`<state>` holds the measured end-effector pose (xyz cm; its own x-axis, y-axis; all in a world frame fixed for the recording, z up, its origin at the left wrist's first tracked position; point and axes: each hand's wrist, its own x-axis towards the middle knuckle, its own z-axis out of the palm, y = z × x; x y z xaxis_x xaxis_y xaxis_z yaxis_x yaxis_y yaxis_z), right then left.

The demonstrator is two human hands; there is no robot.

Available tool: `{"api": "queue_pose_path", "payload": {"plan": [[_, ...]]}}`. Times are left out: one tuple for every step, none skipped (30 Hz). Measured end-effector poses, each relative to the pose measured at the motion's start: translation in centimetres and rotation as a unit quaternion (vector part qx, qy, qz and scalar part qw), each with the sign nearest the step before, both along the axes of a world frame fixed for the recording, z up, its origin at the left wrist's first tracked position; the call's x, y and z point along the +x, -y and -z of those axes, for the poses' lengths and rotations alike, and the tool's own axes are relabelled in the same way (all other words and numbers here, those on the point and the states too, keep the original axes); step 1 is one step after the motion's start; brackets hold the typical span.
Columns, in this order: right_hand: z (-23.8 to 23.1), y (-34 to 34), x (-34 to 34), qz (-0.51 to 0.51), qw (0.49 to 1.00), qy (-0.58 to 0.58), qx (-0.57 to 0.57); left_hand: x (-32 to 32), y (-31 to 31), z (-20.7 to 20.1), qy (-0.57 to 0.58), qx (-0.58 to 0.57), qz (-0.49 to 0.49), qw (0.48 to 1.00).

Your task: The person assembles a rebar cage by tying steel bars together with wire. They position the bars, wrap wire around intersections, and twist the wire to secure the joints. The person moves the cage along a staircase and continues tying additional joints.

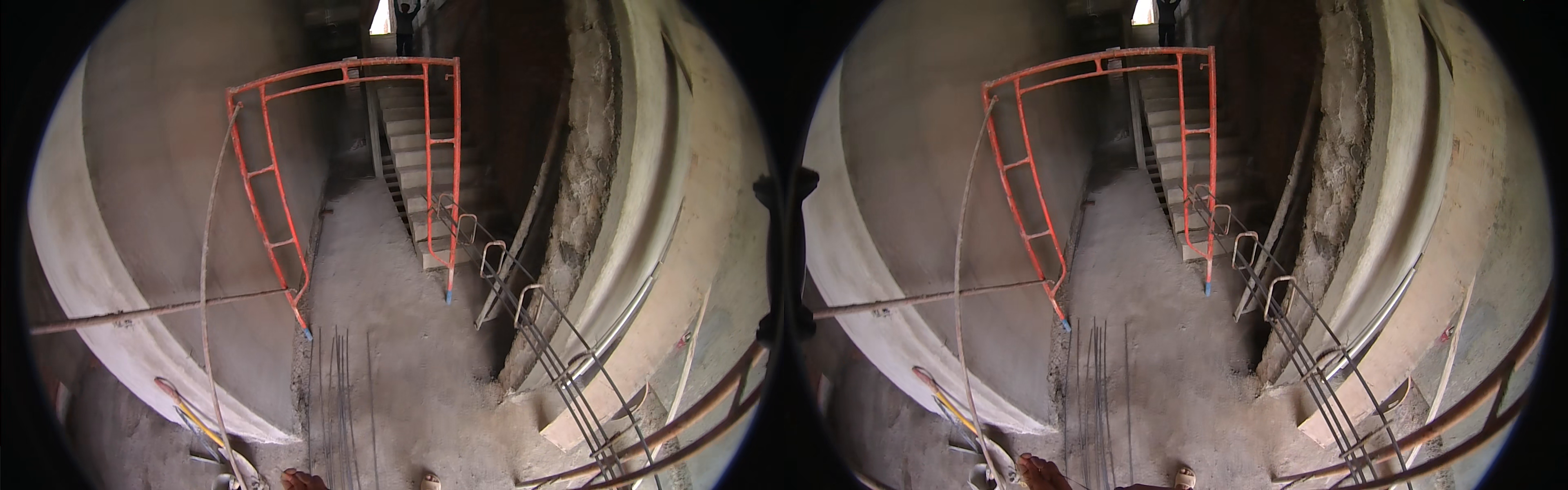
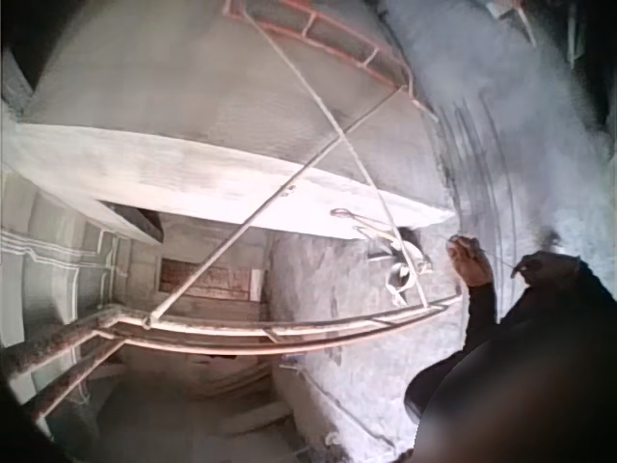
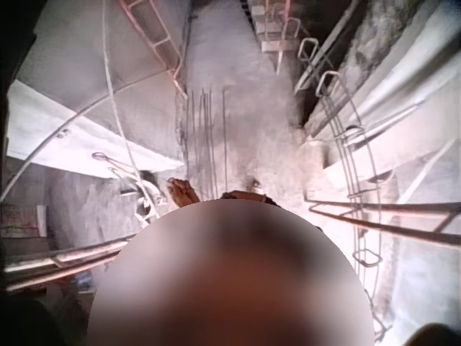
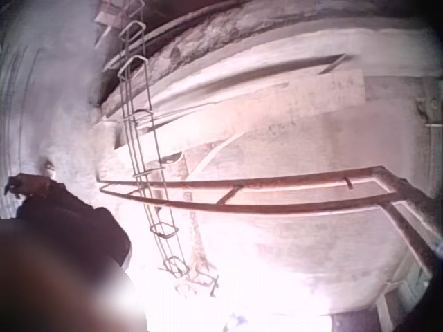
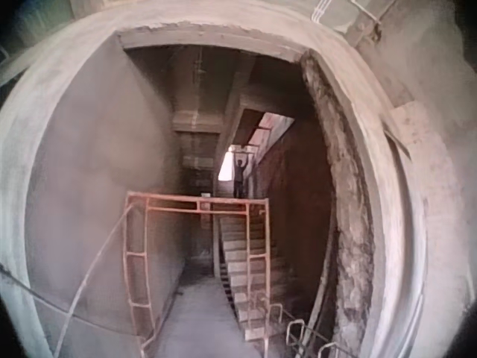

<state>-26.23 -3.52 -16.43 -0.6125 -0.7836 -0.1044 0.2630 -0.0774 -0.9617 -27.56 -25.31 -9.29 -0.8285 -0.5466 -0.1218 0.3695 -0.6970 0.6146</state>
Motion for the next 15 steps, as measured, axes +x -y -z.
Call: {"api": "queue_pose_path", "payload": {"plan": [[0.2,-0.8,-1.7,0.010,1.000,0.000,-0.004,-2.3,-1.0,-0.2,-0.021,-0.080,0.042,0.996],[0.8,-1.4,-3.4,0.021,1.000,0.001,-0.010,-4.7,-1.9,-0.4,-0.041,-0.161,0.086,0.982],[1.6,-1.7,-4.5,0.035,0.999,0.004,-0.020,-6.8,-2.6,-0.4,-0.008,-0.259,0.139,0.956],[2.7,-2.2,-6.5,0.077,0.997,-0.021,0.016,-9.2,-3.9,-0.1,-0.005,-0.349,0.149,0.925],[4.2,-2.3,-8.9,0.088,0.992,-0.050,0.078,-12.2,-3.4,-0.2,-0.105,-0.486,0.218,0.840],[5.6,-3.7,-10.0,0.131,0.984,-0.032,0.116,-13.5,-4.0,0.3,-0.021,-0.543,0.267,0.796],[7.3,-5.1,-11.6,0.155,0.978,0.023,0.140,-15.2,-4.8,1.1,-0.007,-0.621,0.284,0.730],[8.9,-6.1,-12.4,0.230,0.964,-0.060,0.119,-16.7,-5.0,2.0,-0.016,-0.699,0.275,0.660],[10.5,-8.1,-13.5,0.259,0.960,-0.058,0.091,-18.0,-5.4,3.1,-0.039,-0.766,0.256,0.589],[12.1,-9.7,-14.5,0.295,0.945,-0.092,0.106,-19.1,-5.8,4.3,-0.010,-0.759,0.323,0.565],[13.5,-11.7,-15.1,0.300,0.942,-0.060,0.140,-20.0,-6.0,5.5,0.007,-0.751,0.378,0.542],[14.8,-13.2,-15.7,0.334,0.930,-0.058,0.144,-21.0,-6.2,6.6,0.020,-0.740,0.426,0.521],[16.0,-15.0,-15.9,0.363,0.919,-0.024,0.155,-21.9,-6.4,7.7,0.066,-0.705,0.498,0.500],[17.4,-16.4,-16.0,0.391,0.902,0.012,0.184,-22.9,-6.9,8.8,0.108,-0.659,0.563,0.487],[18.9,-17.7,-16.1,0.413,0.877,0.046,0.240,-24.3,-7.6,9.9,0.147,-0.608,0.622,0.471]]}}
